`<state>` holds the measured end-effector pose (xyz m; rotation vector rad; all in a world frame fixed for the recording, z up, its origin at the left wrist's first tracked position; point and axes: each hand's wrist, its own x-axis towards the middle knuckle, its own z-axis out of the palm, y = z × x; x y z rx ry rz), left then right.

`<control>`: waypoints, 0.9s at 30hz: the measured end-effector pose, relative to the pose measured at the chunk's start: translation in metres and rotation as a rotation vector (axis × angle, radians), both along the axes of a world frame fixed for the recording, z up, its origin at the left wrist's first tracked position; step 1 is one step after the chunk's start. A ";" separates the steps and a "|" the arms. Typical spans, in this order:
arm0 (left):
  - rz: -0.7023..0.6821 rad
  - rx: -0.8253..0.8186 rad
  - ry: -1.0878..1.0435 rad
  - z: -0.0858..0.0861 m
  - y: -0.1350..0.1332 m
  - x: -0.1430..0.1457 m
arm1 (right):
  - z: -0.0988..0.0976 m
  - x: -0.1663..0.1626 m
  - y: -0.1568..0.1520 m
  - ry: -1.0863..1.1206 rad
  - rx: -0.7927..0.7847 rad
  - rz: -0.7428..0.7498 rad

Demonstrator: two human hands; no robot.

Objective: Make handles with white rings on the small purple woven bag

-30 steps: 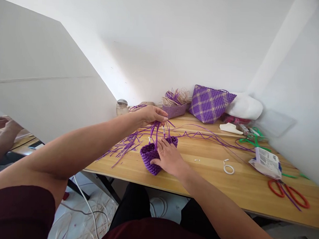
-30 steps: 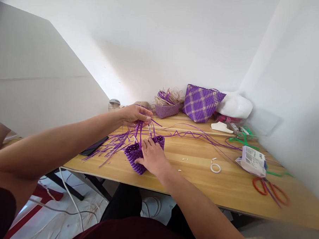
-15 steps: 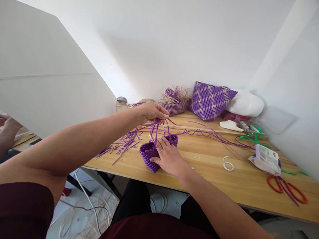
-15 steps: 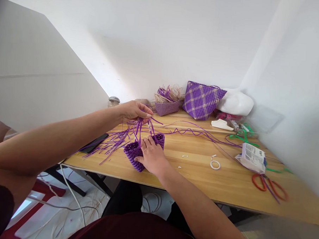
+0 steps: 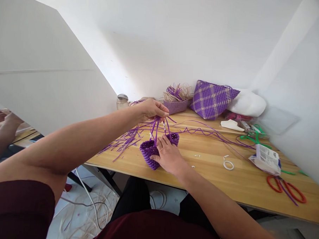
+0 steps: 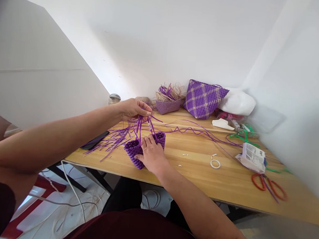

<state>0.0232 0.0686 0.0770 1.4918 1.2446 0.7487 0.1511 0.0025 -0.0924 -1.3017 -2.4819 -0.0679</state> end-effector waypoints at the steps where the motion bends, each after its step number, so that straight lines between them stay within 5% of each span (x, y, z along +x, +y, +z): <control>1: -0.001 -0.002 -0.001 0.000 0.000 0.000 | 0.000 0.000 0.000 -0.001 0.004 -0.001; 27: -0.033 0.023 0.000 -0.003 -0.002 0.000 | -0.005 0.003 0.001 -0.012 -0.006 -0.014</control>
